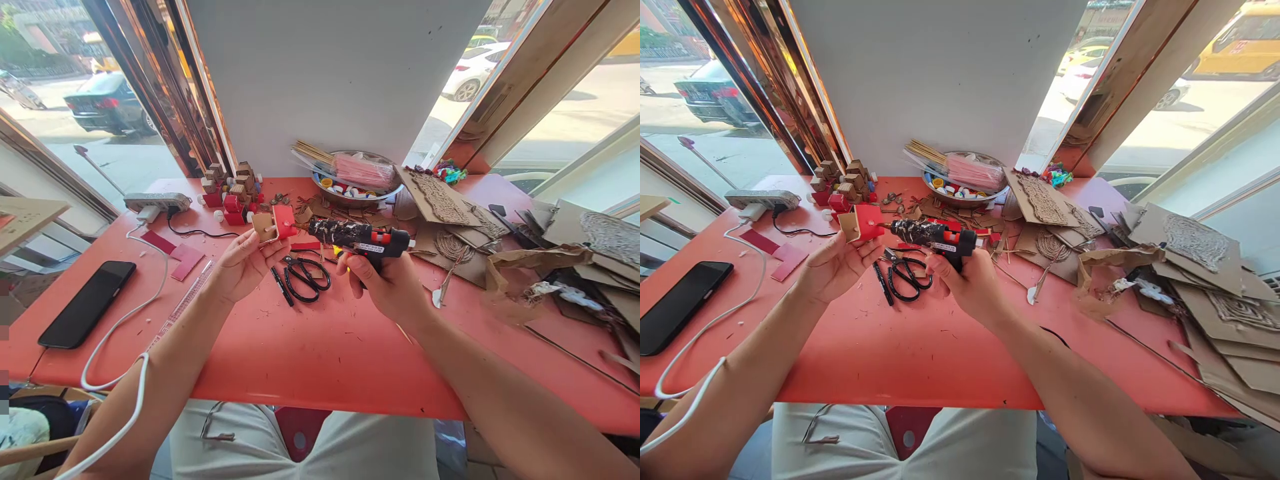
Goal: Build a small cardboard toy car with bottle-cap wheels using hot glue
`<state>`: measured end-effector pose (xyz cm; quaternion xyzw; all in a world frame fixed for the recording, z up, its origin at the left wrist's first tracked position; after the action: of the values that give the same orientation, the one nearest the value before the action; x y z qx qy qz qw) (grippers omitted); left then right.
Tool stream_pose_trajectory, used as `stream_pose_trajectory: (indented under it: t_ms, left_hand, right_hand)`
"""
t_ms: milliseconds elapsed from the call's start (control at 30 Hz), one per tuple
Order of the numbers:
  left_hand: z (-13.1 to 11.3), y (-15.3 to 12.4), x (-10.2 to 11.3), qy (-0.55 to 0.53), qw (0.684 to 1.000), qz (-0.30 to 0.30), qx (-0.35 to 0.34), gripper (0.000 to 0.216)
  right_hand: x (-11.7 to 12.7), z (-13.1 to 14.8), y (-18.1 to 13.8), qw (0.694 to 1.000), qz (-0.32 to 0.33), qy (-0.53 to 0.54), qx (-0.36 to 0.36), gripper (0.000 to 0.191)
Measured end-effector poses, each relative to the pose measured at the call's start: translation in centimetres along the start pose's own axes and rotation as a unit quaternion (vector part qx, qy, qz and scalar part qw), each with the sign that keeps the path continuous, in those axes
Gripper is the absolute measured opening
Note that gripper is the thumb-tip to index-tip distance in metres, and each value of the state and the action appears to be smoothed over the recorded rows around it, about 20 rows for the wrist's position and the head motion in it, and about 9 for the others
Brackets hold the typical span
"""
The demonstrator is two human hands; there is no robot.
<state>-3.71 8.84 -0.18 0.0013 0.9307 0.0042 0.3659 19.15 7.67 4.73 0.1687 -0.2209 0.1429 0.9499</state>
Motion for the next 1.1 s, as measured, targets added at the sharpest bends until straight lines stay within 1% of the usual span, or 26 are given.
stream_pose_trajectory:
  t_ms: [67, 133, 200, 233, 267, 367, 400, 433, 500, 567, 667, 767, 867, 967, 1100]
  left_hand:
    - [-0.4, 0.0, -0.4, 0.041, 0.999, 0.013, -0.029, 0.022]
    - [-0.8, 0.0, -0.7, 0.111, 0.991, 0.023, -0.068, 0.032]
    - [-1.5, -0.1, -0.8, 0.208, 0.970, 0.019, -0.125, 0.040]
    - [-1.9, -0.2, -0.8, 0.268, 0.950, 0.010, -0.162, 0.042]
    - [-2.3, -0.4, -0.9, 0.335, 0.920, -0.002, -0.203, 0.042]
    - [-3.1, -1.3, -1.6, 0.518, 0.799, -0.022, -0.304, 0.035]
    - [-3.2, -1.6, -1.9, 0.559, 0.763, -0.019, -0.325, 0.034]
    - [-3.2, -1.9, -2.3, 0.588, 0.734, -0.012, -0.340, 0.034]
    - [-3.2, -2.4, -2.8, 0.625, 0.691, -0.001, -0.363, 0.035]
    - [-3.2, -2.9, -3.1, 0.648, 0.661, 0.000, -0.379, 0.036]
    - [-3.4, -3.4, -3.5, 0.667, 0.631, 0.001, -0.397, 0.035]
    - [-3.3, -3.8, -3.9, 0.673, 0.611, 0.015, -0.417, 0.033]
    - [-3.1, -4.0, -4.2, 0.682, 0.601, 0.020, -0.416, 0.032]
    - [-3.0, -4.3, -4.4, 0.689, 0.596, 0.017, -0.412, 0.033]
    - [-3.0, -4.6, -4.8, 0.688, 0.587, 0.009, -0.426, 0.032]
  right_hand:
    - [0.5, 0.1, 0.0, 0.999, -0.024, -0.029, 0.011, 0.055]
    - [1.1, 0.4, -0.1, 0.996, -0.056, -0.062, 0.029, 0.054]
    - [1.5, 0.8, -0.3, 0.994, -0.072, -0.073, 0.043, 0.053]
    - [1.5, 1.0, -0.4, 0.994, -0.072, -0.071, 0.048, 0.052]
    - [1.4, 1.2, -0.5, 0.994, -0.067, -0.067, 0.054, 0.052]
    - [0.9, 1.8, -0.7, 0.991, -0.044, -0.087, 0.086, 0.049]
    - [0.7, 2.0, -0.7, 0.988, -0.036, -0.107, 0.104, 0.048]
    - [0.4, 2.2, -0.8, 0.983, -0.030, -0.131, 0.124, 0.047]
    - [0.1, 2.4, -1.0, 0.969, -0.025, -0.177, 0.168, 0.042]
    - [-0.2, 2.4, -1.3, 0.954, -0.026, -0.215, 0.209, 0.034]
    - [-0.5, 2.2, -1.7, 0.937, -0.030, -0.251, 0.242, 0.025]
    - [-0.6, 2.1, -2.0, 0.926, -0.041, -0.267, 0.263, 0.025]
    - [-0.7, 2.1, -2.1, 0.919, -0.049, -0.277, 0.276, 0.025]
    - [-0.6, 2.0, -2.2, 0.916, -0.051, -0.287, 0.274, 0.021]
    - [-0.6, 1.8, -2.3, 0.913, -0.049, -0.300, 0.272, 0.016]
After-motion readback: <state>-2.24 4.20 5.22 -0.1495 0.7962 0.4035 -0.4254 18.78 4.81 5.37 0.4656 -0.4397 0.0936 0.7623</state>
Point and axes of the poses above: each hand's wrist, its own y-axis towards the middle knuckle, its own x-axis out of the back of the hand, z = x × y, the point moved 7 cm from there along y, towards the middle knuckle, and after that the axes turned 8 degrees about -y, right-handed, at the moved point
